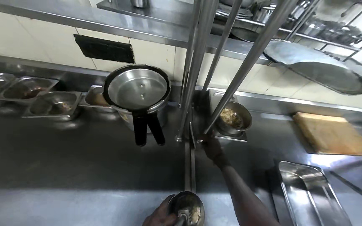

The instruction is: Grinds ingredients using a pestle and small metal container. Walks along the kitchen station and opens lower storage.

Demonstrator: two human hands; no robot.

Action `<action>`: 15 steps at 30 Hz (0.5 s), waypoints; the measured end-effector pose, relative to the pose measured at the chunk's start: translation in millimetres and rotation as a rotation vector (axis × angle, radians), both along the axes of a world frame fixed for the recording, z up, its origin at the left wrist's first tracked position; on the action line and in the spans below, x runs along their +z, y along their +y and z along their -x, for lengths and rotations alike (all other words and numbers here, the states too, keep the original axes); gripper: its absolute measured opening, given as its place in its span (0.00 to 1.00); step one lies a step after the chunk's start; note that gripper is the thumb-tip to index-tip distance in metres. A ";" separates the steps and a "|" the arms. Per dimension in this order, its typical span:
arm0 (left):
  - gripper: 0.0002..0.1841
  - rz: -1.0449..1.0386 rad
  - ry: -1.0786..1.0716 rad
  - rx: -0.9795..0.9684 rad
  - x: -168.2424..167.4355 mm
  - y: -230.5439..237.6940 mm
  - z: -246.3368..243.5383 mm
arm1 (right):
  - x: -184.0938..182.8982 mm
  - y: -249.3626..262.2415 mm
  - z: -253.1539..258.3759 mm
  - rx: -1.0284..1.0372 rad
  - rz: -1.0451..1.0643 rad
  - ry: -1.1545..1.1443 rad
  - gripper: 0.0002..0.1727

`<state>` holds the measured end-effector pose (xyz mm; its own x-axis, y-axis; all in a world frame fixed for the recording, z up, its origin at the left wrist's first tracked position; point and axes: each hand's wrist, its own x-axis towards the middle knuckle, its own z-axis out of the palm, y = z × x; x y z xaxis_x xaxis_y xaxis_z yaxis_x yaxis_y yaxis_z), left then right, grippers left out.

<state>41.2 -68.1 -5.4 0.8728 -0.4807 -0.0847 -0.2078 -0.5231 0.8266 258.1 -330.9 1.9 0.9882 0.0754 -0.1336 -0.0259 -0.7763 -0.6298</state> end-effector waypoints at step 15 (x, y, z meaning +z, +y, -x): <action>0.25 -0.149 -0.323 0.532 18.4 72.0 19.3 | -60.7 -82.2 284.5 -0.388 -0.248 0.120 0.10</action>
<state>21.9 3.9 13.0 0.9816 0.0223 0.1897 -0.1141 -0.7278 0.6763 -26.4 -413.1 -58.8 0.9285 -0.2517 -0.2730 -0.3677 -0.5215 -0.7700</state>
